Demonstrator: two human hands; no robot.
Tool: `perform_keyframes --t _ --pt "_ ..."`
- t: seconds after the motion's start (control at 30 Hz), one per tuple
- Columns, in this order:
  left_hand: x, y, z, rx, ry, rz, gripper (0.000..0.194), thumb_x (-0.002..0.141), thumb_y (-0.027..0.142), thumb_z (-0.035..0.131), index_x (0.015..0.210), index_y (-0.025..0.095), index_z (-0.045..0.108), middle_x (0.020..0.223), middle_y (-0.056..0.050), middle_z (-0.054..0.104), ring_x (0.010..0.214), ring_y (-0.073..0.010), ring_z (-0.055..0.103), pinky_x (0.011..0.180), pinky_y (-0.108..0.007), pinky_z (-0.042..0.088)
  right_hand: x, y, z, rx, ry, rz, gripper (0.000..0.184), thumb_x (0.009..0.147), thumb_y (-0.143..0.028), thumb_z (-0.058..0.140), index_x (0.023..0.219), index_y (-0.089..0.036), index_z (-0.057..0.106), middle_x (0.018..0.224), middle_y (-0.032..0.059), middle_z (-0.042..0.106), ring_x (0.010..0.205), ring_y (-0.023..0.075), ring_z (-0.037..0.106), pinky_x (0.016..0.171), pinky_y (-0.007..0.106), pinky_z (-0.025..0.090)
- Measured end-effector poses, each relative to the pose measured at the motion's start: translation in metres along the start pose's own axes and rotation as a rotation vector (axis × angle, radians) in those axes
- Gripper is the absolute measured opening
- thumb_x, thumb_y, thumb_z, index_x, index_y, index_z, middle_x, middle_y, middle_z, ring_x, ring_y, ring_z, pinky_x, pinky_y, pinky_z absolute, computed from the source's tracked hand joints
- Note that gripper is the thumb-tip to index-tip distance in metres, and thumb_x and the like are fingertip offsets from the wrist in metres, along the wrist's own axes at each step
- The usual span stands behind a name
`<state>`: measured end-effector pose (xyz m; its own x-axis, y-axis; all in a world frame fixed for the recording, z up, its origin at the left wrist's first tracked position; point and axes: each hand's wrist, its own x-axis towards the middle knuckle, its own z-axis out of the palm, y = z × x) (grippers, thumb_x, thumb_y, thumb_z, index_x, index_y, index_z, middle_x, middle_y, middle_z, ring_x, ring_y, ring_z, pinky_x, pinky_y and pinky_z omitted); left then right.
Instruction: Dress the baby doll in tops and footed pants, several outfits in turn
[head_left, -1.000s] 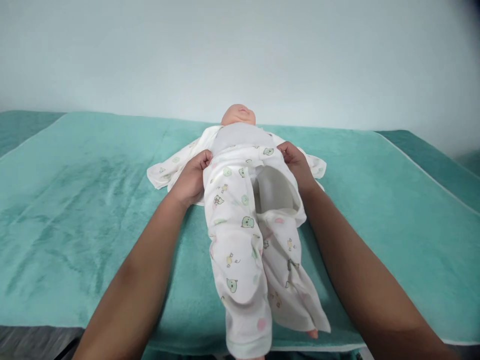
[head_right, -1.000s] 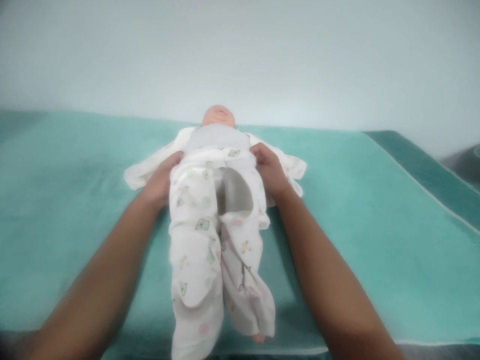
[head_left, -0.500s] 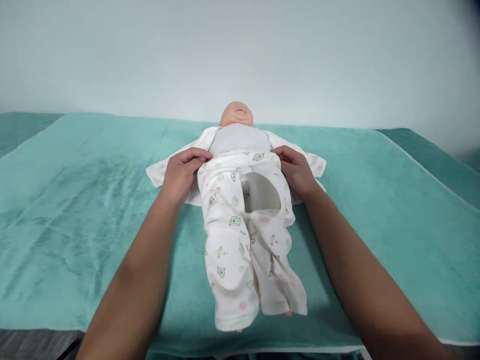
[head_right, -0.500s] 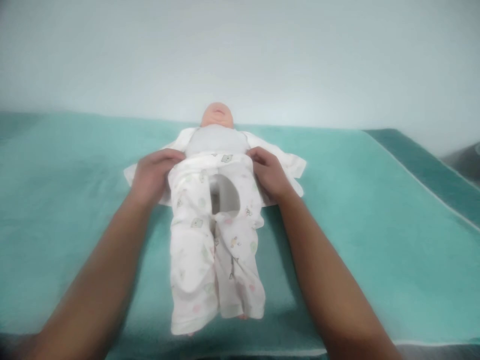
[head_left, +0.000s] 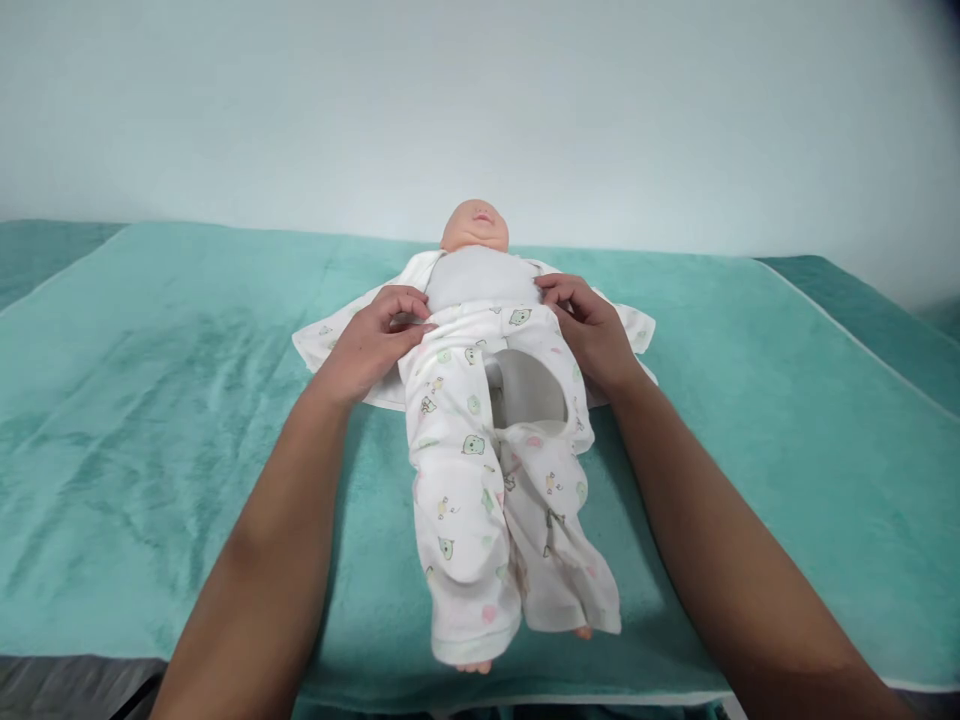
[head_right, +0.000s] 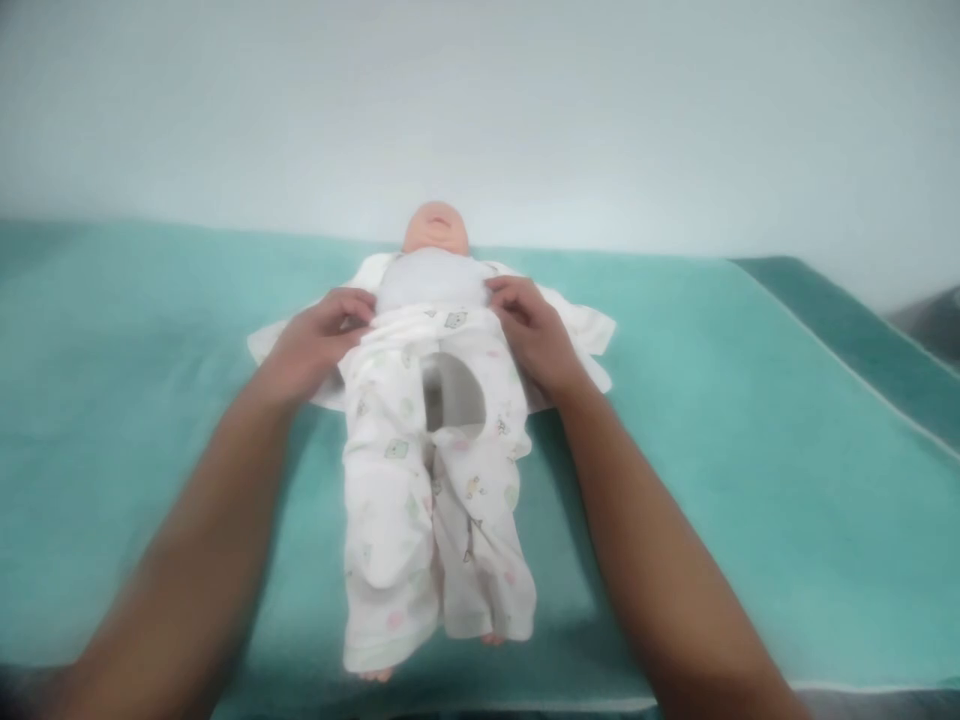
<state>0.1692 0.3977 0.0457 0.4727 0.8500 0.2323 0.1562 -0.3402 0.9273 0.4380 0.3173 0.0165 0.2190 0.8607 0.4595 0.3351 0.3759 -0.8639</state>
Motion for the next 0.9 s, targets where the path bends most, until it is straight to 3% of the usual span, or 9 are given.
perform_keyframes --t 0.13,0.27,0.4,0.47,0.57,0.73,0.9 --pt "0.000 -0.002 0.005 -0.007 0.029 -0.004 0.017 0.079 0.031 0.072 0.078 0.020 0.059 0.119 -0.005 0.064 0.104 -0.0201 0.058 0.090 -0.027 0.047 0.004 -0.003 -0.001 0.006 -0.068 0.046 0.017 0.085 -0.040 0.070 0.080 -0.025 0.061 0.138 0.0022 0.057 0.131 0.0248 0.049 0.109 0.041 0.040" --pt "0.015 -0.006 0.011 0.036 0.119 -0.005 0.019 0.084 0.036 0.068 0.085 0.022 0.056 0.094 -0.003 0.065 0.090 -0.0193 0.057 0.081 -0.028 0.047 0.012 -0.007 0.000 -0.039 -0.136 0.055 0.019 0.086 -0.038 0.068 0.080 -0.024 0.058 0.136 0.0035 0.058 0.125 0.0251 0.053 0.102 0.041 0.044" --pt "0.046 -0.018 0.016 0.143 0.233 0.049 0.020 0.085 0.034 0.068 0.086 0.024 0.051 0.073 0.001 0.051 0.084 -0.0200 0.055 0.083 -0.030 0.044 0.030 0.001 0.005 -0.250 -0.025 0.001 0.018 0.089 -0.033 0.064 0.079 -0.024 0.052 0.099 0.0029 0.066 0.102 0.0225 0.059 0.091 0.039 0.045" --pt "0.059 -0.025 0.019 0.153 0.249 0.061 0.022 0.084 0.033 0.069 0.085 0.024 0.050 0.072 0.001 0.048 0.086 -0.0211 0.055 0.084 -0.033 0.044 0.045 0.011 0.007 -0.359 0.061 -0.014 0.018 0.088 -0.030 0.064 0.079 -0.025 0.050 0.079 0.0007 0.059 0.091 0.0223 0.058 0.086 0.038 0.045" --pt "0.067 -0.031 0.025 0.155 0.266 0.075 0.022 0.082 0.033 0.071 0.084 0.025 0.050 0.074 0.000 0.048 0.089 -0.0230 0.056 0.086 -0.035 0.043 0.065 0.027 0.008 -0.440 0.132 -0.021 0.019 0.086 -0.028 0.065 0.077 -0.025 0.048 0.070 -0.0003 0.048 0.086 0.0226 0.055 0.082 0.039 0.044" --pt "0.056 -0.026 0.031 0.273 0.269 0.143 0.014 0.089 0.035 0.061 0.085 0.024 0.053 0.085 -0.006 0.055 0.100 -0.0275 0.053 0.094 -0.038 0.040 0.070 0.032 0.013 -0.442 0.108 -0.036 0.027 0.087 -0.040 0.066 0.074 -0.024 0.049 0.073 0.0008 0.051 0.083 0.0220 0.055 0.080 0.038 0.044" --pt "0.056 -0.029 0.028 0.359 0.307 0.239 0.017 0.087 0.035 0.062 0.078 0.025 0.051 0.097 -0.009 0.058 0.107 -0.0298 0.048 0.103 -0.040 0.034 0.059 0.023 0.017 -0.367 0.052 -0.130 0.023 0.091 -0.045 0.062 0.083 -0.024 0.055 0.095 0.0030 0.063 0.099 0.0231 0.057 0.089 0.039 0.044"
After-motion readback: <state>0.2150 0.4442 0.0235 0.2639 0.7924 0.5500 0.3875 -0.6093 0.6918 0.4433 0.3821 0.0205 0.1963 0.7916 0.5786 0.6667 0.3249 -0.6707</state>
